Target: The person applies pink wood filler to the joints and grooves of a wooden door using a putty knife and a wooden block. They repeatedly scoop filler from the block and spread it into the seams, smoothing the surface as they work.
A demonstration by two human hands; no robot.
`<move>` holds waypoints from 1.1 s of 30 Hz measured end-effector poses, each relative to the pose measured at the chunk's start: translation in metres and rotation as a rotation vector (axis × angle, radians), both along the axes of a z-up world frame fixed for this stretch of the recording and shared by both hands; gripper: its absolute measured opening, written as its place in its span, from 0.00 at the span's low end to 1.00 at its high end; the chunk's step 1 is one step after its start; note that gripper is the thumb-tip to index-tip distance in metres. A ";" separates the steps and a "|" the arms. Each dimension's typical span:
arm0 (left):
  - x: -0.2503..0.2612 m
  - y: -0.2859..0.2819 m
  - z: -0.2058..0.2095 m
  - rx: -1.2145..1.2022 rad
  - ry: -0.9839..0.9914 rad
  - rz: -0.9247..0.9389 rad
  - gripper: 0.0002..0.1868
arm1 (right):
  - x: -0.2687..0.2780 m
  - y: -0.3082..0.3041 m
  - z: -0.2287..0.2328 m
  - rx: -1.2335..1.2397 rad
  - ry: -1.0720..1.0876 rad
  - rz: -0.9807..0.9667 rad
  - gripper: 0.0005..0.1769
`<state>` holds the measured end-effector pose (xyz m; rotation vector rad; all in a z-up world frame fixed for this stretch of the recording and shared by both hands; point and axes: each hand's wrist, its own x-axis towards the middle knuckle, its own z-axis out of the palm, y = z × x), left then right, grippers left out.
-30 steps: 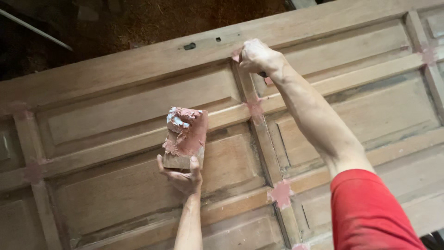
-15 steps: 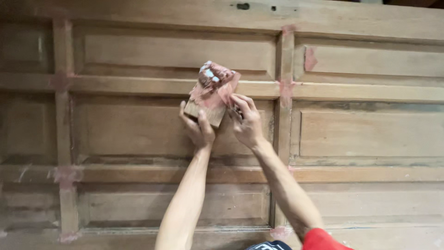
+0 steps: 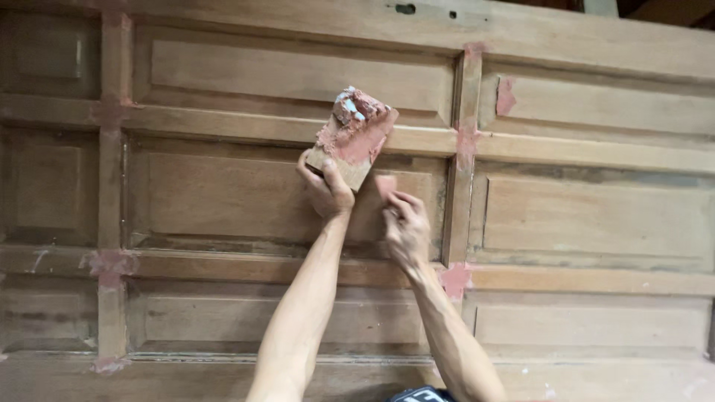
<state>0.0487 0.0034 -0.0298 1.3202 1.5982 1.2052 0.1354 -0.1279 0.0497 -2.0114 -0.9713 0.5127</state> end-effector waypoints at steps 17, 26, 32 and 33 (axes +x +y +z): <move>0.007 -0.005 0.026 -0.155 0.150 -0.047 0.35 | 0.082 0.032 0.032 0.094 -0.158 0.197 0.12; 0.004 -0.001 0.037 -0.201 0.173 -0.065 0.35 | 0.096 0.052 0.051 0.127 -0.263 0.440 0.16; 0.004 -0.001 0.034 -0.129 0.198 -0.080 0.34 | 0.090 0.059 0.054 0.118 -0.373 0.502 0.17; 0.003 0.000 0.033 -0.126 0.205 -0.077 0.35 | 0.089 0.059 0.053 0.125 -0.370 0.508 0.17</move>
